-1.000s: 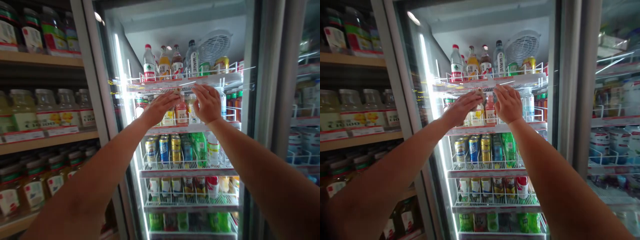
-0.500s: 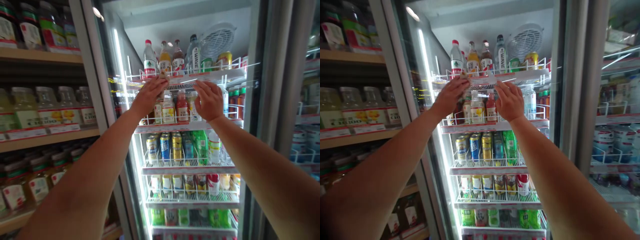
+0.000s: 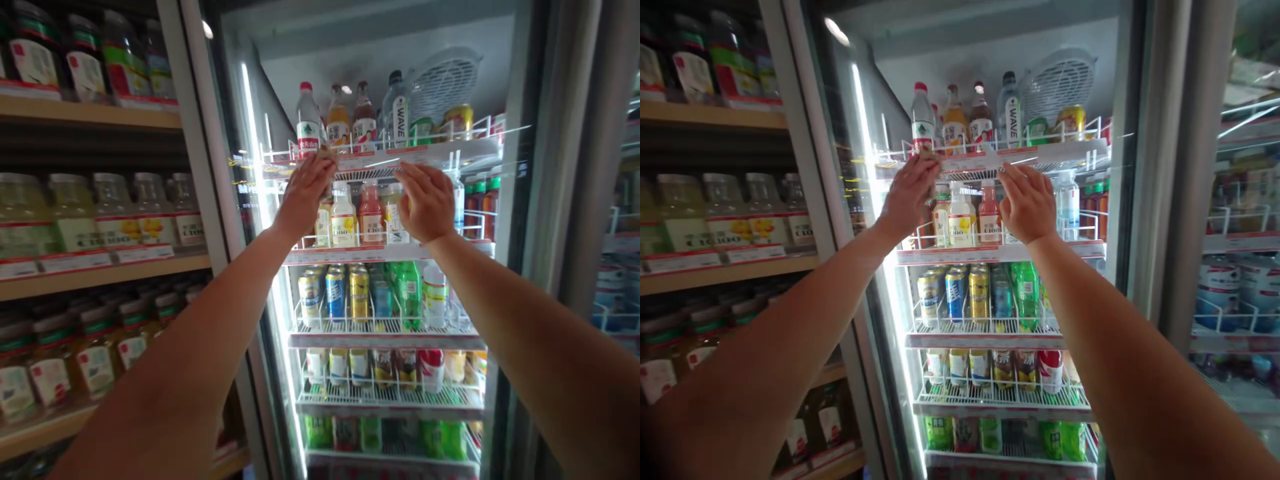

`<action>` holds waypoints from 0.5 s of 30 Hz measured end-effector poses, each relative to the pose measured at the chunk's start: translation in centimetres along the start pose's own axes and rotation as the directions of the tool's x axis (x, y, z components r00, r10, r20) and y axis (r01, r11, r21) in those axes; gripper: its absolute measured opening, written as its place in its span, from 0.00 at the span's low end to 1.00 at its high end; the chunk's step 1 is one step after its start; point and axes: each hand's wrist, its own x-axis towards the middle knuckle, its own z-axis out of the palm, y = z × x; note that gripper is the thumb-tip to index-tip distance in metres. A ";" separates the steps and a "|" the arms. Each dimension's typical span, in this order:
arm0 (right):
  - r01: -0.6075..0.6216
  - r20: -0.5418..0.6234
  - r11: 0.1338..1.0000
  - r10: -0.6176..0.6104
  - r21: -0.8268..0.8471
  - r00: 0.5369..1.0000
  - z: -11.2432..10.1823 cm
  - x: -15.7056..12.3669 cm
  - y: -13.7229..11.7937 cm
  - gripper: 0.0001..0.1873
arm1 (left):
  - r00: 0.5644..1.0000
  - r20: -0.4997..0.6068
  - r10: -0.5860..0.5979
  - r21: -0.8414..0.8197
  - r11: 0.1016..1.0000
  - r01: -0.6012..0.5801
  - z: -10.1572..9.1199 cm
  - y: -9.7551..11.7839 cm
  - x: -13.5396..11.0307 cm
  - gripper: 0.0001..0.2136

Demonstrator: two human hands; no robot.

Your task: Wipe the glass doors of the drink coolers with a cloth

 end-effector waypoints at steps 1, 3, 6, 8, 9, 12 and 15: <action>-0.002 -0.003 1.000 0.002 0.001 1.000 0.0 0.0 0.0 0.29 | 1.000 0.019 0.008 -0.009 1.000 -0.008 -0.1 0.2 -0.1 0.22; -0.006 -0.008 1.000 0.006 0.000 1.000 0.0 0.0 -0.1 0.29 | 0.995 0.077 0.061 -0.036 0.998 -0.059 -0.6 0.1 -0.3 0.22; -0.007 -0.010 1.000 0.007 -0.007 1.000 0.0 0.0 -0.1 0.28 | 0.993 0.085 0.081 -0.036 0.996 -0.078 -1.2 -1.3 0.0 0.21; -0.008 -0.013 1.000 0.007 -0.012 1.000 0.0 0.0 -0.1 0.27 | 0.999 0.048 0.019 -0.010 1.000 -0.019 -1.4 -2.0 0.1 0.22; -0.007 -0.018 1.000 0.006 -0.015 1.000 0.0 -0.1 -0.1 0.27 | 1.000 0.031 0.002 -0.006 1.000 -0.002 -1.4 -2.1 0.0 0.23; 0.006 -0.033 1.000 -0.007 -0.021 0.999 0.1 -0.1 0.0 0.27 | 0.995 0.083 0.051 -0.037 0.998 -0.048 -1.4 -1.1 -0.6 0.24; 0.010 -0.037 1.000 -0.011 -0.021 0.999 0.2 -0.2 0.1 0.27 | 0.977 0.172 0.126 -0.066 0.991 -0.116 -1.8 -0.9 -1.0 0.23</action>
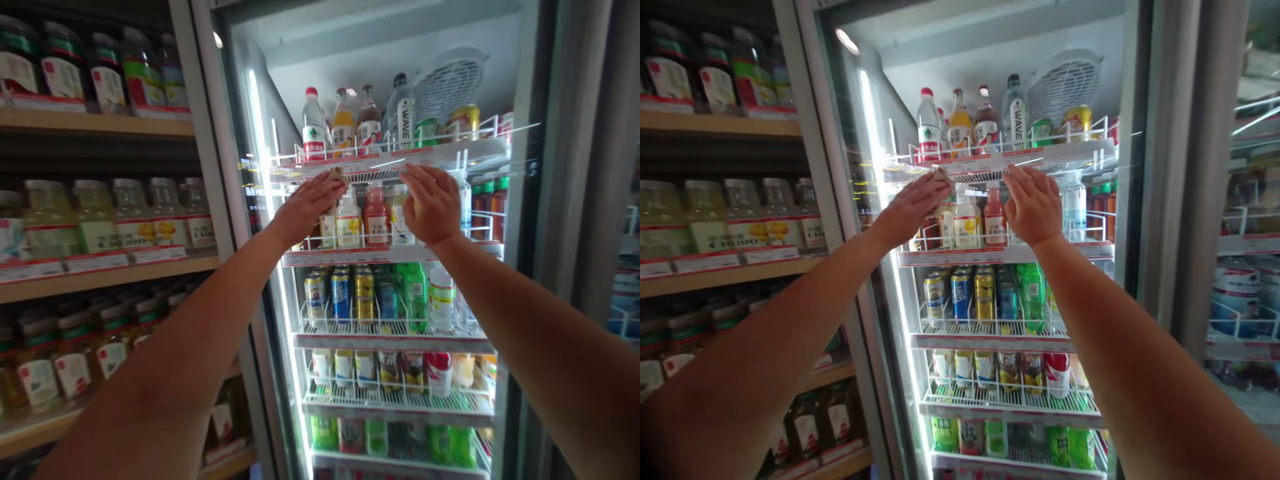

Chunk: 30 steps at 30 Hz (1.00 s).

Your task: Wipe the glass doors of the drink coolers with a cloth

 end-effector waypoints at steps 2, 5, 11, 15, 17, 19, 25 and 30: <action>-0.003 -0.010 1.000 0.003 0.002 1.000 0.0 0.0 0.0 0.27 | 0.998 -0.037 -0.047 0.011 0.999 0.047 -0.3 -0.8 0.0 0.23; -0.002 -0.014 1.000 0.002 0.016 1.000 0.0 0.0 0.0 0.27 | 0.969 -0.169 -0.182 0.024 0.982 0.189 0.0 -1.7 0.0 0.22; 0.035 0.046 0.999 -0.035 0.019 0.998 -0.5 -0.1 -0.3 0.29 | 0.966 -0.178 -0.186 -0.016 0.982 0.186 1.6 1.2 0.2 0.24; 0.181 0.137 0.983 -0.183 0.027 0.973 -1.0 -0.2 -0.3 0.34 | 0.924 -0.197 -0.327 -0.147 0.942 0.302 2.5 4.7 2.3 0.28; 0.239 0.145 0.969 -0.246 0.064 0.958 -1.1 -0.3 -0.2 0.38 | 0.928 -0.160 -0.337 -0.240 0.925 0.294 3.5 6.9 4.1 0.29; 0.288 0.135 0.951 -0.301 0.113 0.944 -0.9 -0.4 0.0 0.39 | 0.925 -0.134 -0.354 -0.333 0.896 0.295 4.7 9.3 6.3 0.28; 0.326 -0.020 0.943 -0.325 0.066 0.945 -0.1 -0.6 0.5 0.32 | 0.869 -0.103 -0.485 -0.056 0.875 0.482 5.5 14.7 9.5 0.25; 0.185 -0.110 0.983 -0.182 0.020 0.977 0.1 -0.6 0.6 0.30 | 0.914 -0.199 -0.353 0.088 0.923 0.375 3.1 10.9 5.7 0.22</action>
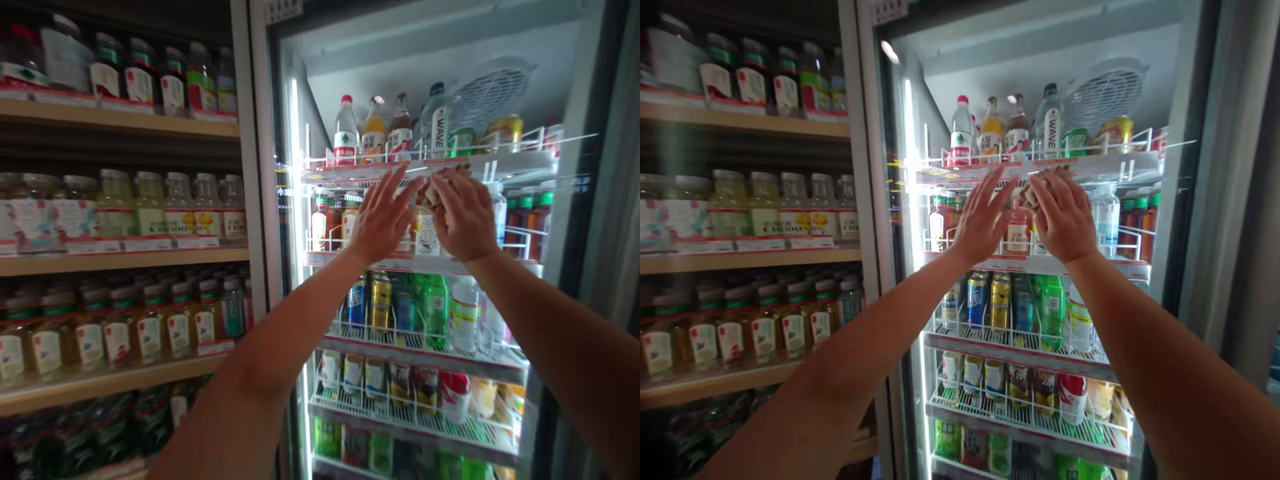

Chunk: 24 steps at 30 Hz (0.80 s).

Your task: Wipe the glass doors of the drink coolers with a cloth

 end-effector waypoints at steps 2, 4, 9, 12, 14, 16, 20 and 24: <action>-0.013 -0.052 0.999 0.011 -0.031 0.999 0.1 0.1 0.0 0.29 | 0.996 -0.083 -0.006 0.035 0.999 0.009 -0.8 -4.3 -0.6 0.21; 0.005 -0.074 0.999 -0.008 -0.039 0.997 0.2 0.2 0.1 0.28 | 0.994 -0.104 -0.042 0.113 0.992 0.054 -1.3 -8.4 -1.1 0.22; 0.041 -0.042 0.997 -0.039 0.067 0.998 -0.1 0.4 0.1 0.27 | 0.991 -0.115 -0.073 0.144 0.986 0.089 -1.2 -13.1 -2.2 0.26; 0.065 0.009 0.989 -0.067 0.135 0.998 -0.3 0.5 0.1 0.24 | 0.988 -0.113 -0.103 0.115 0.986 0.116 -1.1 -12.7 -2.4 0.27; 0.060 0.033 0.988 -0.065 0.139 0.997 -0.3 1.1 0.2 0.21 | 0.987 -0.083 -0.136 0.094 0.985 0.143 -1.2 -12.2 -2.3 0.26; 0.053 0.064 0.990 -0.062 0.131 0.996 -0.1 2.4 0.4 0.18 | 0.984 -0.055 -0.167 0.061 0.984 0.170 -1.4 -11.9 -2.1 0.25; -0.039 0.067 0.994 0.032 0.106 0.997 1.2 6.6 1.0 0.28 | 0.979 -0.052 -0.199 -0.034 0.980 0.198 -1.6 -11.8 -2.1 0.24; -0.236 0.060 0.970 0.233 0.060 0.971 2.8 8.5 0.3 0.37 | 0.978 -0.054 -0.203 -0.078 0.977 0.198 -1.6 -11.8 -2.1 0.24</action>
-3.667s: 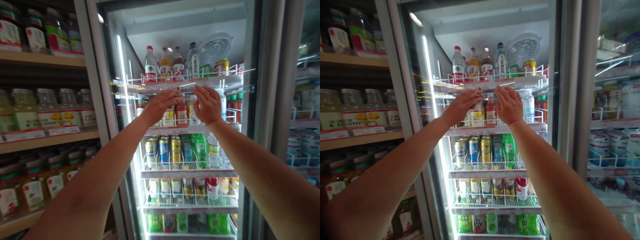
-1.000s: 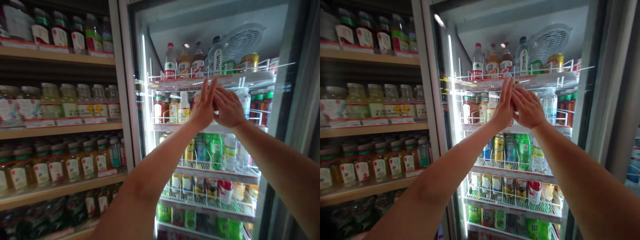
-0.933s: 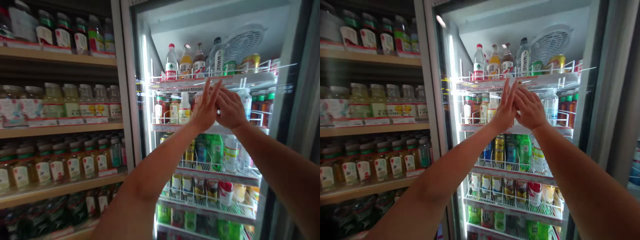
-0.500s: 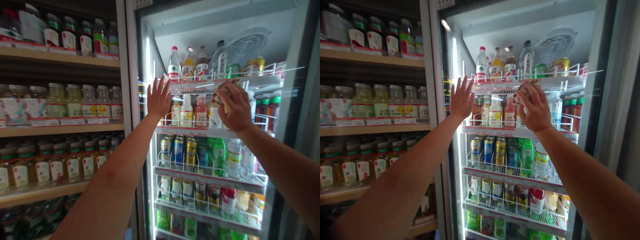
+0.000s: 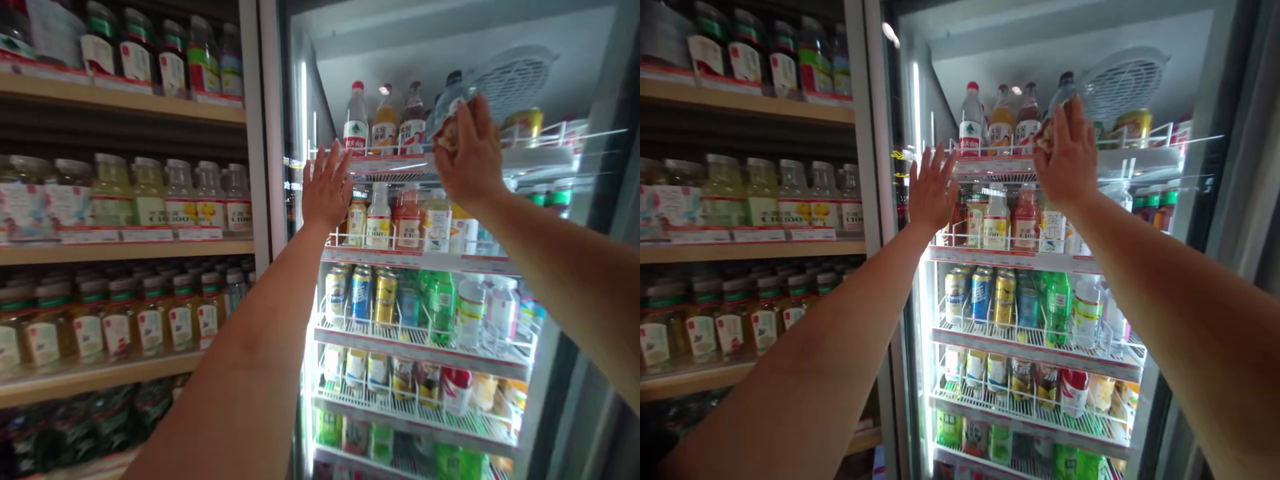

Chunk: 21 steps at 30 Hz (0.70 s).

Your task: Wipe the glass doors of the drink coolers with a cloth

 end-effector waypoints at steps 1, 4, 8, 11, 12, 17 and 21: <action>0.011 0.029 1.000 -0.010 -0.009 1.000 0.2 -0.3 -0.5 0.37 | 1.000 0.008 -0.004 0.002 1.000 0.004 0.0 0.0 0.0 0.24; 0.220 0.170 0.975 -0.223 0.037 0.960 0.3 -1.8 -2.5 0.34 | 0.999 0.031 -0.010 0.025 1.000 0.010 0.0 0.0 0.1 0.24; 0.313 0.263 0.947 -0.319 0.067 0.910 0.4 -1.8 -4.5 0.26 | 1.000 0.011 0.009 0.057 0.998 -0.010 0.1 -0.3 0.1 0.24; 0.019 0.139 0.999 -0.015 -0.030 0.990 1.1 -1.0 -5.2 0.26 | 1.000 -0.001 0.023 0.076 0.997 -0.023 0.4 -0.6 -0.1 0.24; -0.059 0.102 0.997 0.063 -0.042 0.993 1.4 -1.0 -5.5 0.28 | 1.000 -0.019 0.021 0.071 0.997 -0.020 0.6 -0.7 -0.2 0.25; 0.087 0.129 0.996 -0.087 0.001 0.988 1.9 -3.6 -6.9 0.31 | 0.985 -0.116 -0.125 -0.035 0.992 0.122 1.3 -1.0 -0.5 0.27; 0.182 0.190 0.983 -0.185 0.034 0.964 1.1 -5.1 -6.8 0.30 | 0.962 -0.004 -0.273 0.080 0.959 0.272 1.0 -0.6 -0.3 0.29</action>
